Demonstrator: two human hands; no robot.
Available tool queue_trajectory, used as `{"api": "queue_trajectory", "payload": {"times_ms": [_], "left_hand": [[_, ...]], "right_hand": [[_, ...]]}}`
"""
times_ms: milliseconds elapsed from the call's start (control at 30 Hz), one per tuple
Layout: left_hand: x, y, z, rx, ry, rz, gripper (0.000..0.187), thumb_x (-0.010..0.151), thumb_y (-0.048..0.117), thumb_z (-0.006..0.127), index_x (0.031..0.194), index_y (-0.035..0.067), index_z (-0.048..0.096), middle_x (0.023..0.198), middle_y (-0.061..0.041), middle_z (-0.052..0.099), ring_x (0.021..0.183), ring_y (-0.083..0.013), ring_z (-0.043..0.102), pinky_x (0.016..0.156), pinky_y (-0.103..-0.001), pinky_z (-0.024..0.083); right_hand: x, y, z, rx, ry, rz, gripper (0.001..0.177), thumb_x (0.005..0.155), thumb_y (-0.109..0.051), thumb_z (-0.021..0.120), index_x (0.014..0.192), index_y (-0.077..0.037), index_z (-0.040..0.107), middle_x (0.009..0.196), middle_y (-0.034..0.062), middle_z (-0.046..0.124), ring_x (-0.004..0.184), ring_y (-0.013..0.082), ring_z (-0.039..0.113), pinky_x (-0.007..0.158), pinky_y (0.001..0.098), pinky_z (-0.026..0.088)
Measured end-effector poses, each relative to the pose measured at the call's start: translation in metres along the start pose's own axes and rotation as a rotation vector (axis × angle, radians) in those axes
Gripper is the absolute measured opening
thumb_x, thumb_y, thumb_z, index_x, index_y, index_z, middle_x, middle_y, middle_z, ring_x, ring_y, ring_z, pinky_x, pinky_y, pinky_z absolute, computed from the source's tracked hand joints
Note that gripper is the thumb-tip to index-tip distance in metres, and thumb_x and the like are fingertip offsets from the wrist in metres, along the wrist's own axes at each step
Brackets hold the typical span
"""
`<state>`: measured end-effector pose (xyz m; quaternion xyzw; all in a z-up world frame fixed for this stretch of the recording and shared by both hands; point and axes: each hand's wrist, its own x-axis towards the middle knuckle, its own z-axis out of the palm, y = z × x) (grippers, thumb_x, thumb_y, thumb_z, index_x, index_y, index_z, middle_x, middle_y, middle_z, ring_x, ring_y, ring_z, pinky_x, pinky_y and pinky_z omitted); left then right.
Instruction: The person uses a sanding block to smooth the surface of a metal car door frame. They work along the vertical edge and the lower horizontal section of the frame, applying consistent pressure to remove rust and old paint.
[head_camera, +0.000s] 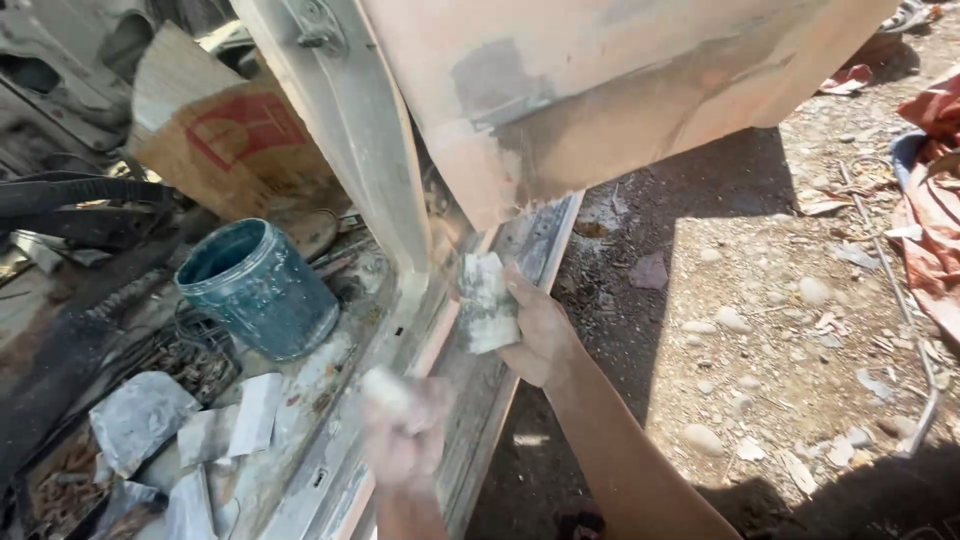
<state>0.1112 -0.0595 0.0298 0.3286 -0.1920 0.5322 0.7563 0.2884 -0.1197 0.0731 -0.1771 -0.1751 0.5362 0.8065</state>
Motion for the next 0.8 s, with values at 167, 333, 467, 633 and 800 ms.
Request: {"api": "queue_trajectory", "payload": {"times_ms": [167, 333, 467, 633, 800], "left_hand": [[-0.051, 0.001, -0.067, 0.049, 0.395, -0.017, 0.036, 0.092, 0.004, 0.056, 0.127, -0.002, 0.059, 0.115, -0.014, 0.066, 0.097, -0.0268, 0.066, 0.077, -0.036, 0.056], [-0.024, -0.009, -0.062, 0.207, 0.249, -0.331, 0.028, 0.092, 0.009, 0.068, 0.115, -0.006, 0.061, 0.100, -0.017, 0.067, 0.092, -0.0267, 0.063, 0.082, -0.039, 0.051], [-0.029, 0.008, -0.028, -0.048, -0.002, -0.170, 0.038, 0.108, 0.028, 0.056, 0.138, 0.004, 0.059, 0.080, -0.006, 0.060, 0.070, -0.0180, 0.046, 0.070, -0.039, 0.033], [-0.016, 0.002, -0.029, 0.546, 0.251, -0.304, 0.011, 0.092, 0.008, 0.066, 0.088, -0.002, 0.064, 0.082, -0.007, 0.062, 0.072, -0.0143, 0.054, 0.066, -0.026, 0.044], [0.016, 0.014, -0.005, -0.112, 0.006, -0.050, 0.018, 0.096, 0.014, 0.044, 0.084, 0.006, 0.055, 0.060, 0.000, 0.045, 0.058, -0.0138, 0.038, 0.063, -0.031, 0.036]], "right_hand": [[-0.005, 0.005, -0.001, -0.037, 0.234, 0.051, 0.045, 0.105, -0.033, 0.045, 0.137, -0.002, 0.054, 0.122, 0.0172, 0.065, 0.096, 0.0246, 0.064, 0.085, 0.0421, 0.054], [0.004, 0.014, -0.009, 0.011, 0.171, -0.002, 0.041, 0.103, -0.024, 0.050, 0.136, -0.001, 0.055, 0.122, 0.0153, 0.066, 0.099, 0.0235, 0.066, 0.088, 0.0383, 0.053], [0.001, 0.009, -0.001, 0.013, 0.218, -0.012, 0.042, 0.104, -0.027, 0.048, 0.137, -0.001, 0.051, 0.117, 0.0177, 0.066, 0.094, 0.0233, 0.067, 0.083, 0.0401, 0.056], [0.000, 0.013, 0.010, -0.108, 0.401, 0.018, 0.037, 0.103, -0.028, 0.052, 0.125, -0.001, 0.061, 0.116, 0.0159, 0.065, 0.095, 0.0239, 0.060, 0.085, 0.0409, 0.050], [-0.001, 0.019, -0.001, -0.119, 0.111, -0.051, 0.032, 0.103, -0.024, 0.054, 0.123, 0.000, 0.061, 0.108, 0.0166, 0.071, 0.086, 0.0225, 0.068, 0.072, 0.0366, 0.057]]}}
